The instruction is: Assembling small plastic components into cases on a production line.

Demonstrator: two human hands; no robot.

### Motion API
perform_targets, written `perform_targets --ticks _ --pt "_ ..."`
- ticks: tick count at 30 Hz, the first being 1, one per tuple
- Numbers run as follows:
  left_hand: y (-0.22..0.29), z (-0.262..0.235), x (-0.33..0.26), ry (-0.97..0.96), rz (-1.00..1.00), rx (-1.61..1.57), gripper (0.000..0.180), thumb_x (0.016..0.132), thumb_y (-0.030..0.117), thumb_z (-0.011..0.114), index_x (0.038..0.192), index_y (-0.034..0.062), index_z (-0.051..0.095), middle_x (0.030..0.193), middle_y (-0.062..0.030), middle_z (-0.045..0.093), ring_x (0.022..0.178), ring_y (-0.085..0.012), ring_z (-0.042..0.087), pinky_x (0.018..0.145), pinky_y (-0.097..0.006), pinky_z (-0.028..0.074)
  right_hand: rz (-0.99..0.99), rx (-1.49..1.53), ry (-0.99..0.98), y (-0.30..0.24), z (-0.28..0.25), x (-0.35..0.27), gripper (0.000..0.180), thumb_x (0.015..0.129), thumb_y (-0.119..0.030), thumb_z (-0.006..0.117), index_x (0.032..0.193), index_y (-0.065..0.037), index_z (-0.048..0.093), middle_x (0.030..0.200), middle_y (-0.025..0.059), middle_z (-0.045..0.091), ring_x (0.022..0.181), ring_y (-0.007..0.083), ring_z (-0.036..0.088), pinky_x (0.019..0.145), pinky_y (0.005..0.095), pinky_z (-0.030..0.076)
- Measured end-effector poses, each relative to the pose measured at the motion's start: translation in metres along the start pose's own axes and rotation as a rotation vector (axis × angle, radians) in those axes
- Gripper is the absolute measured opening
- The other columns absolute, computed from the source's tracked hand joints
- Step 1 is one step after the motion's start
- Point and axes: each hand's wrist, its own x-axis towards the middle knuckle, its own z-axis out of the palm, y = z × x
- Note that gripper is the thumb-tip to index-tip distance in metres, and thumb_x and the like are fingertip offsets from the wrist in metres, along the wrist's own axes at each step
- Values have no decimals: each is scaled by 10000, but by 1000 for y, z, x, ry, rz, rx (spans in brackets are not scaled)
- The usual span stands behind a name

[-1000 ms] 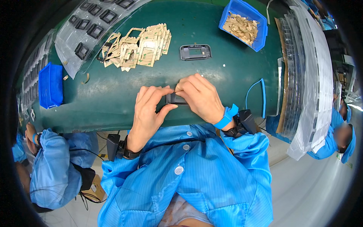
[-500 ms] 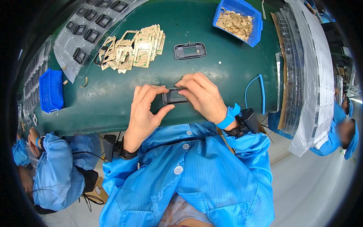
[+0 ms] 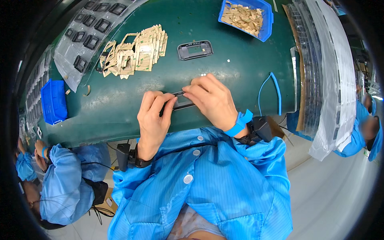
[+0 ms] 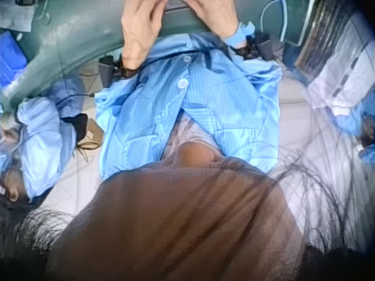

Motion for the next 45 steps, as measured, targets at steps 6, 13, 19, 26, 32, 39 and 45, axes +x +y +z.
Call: perform_targets --ticks 6,13,19,26,32,39,45 --pt "0 6 -2 52 66 22 128 808 -40 736 910 18 687 902 -98 623 791 -267 625 685 -356 512 -6 5 -1 1 1 -1 236 740 -55 797 964 -58 726 896 59 619 791 250 606 704 367 528" --pt "2 4 -1 45 63 68 119 802 -40 729 891 22 680 884 -85 649 806 -263 634 691 -359 518 149 104 32 1 -2 -3 225 746 -73 807 947 -44 711 912 84 655 823 288 618 731 388 527" --pt "4 1 -2 27 72 92 126 794 -44 727 892 18 677 881 -82 653 790 -266 624 685 -358 518 64 125 -44 7 -7 -4 257 737 -96 818 959 -30 707 915 90 651 859 284 617 742 379 525" --pt "1 2 -7 34 117 123 149 789 -62 717 912 17 684 871 -88 653 766 -267 609 674 -363 511 93 129 -33 -4 -11 -7 495 703 -186 853 1147 -35 697 985 98 645 904 284 614 789 379 521" --pt "1 3 -4 48 92 64 128 794 -56 716 898 14 688 853 -83 651 760 -265 612 667 -351 508 85 14 -21 -10 -13 -26 613 670 -258 870 1203 -27 672 1041 104 638 976 304 602 852 405 502" --pt "2 1 -3 20 82 79 118 803 -50 713 891 25 689 844 -74 646 752 -257 615 662 -354 509 125 26 -19 -10 -9 -28 522 648 -202 880 1102 -10 707 1005 95 644 972 290 595 843 398 496" --pt "1 0 -2 6 89 89 119 805 -42 716 895 29 687 843 -73 642 753 -261 616 663 -354 509 115 36 -5 -12 -11 -26 510 643 -153 882 1093 10 703 991 99 643 955 288 592 823 386 508"
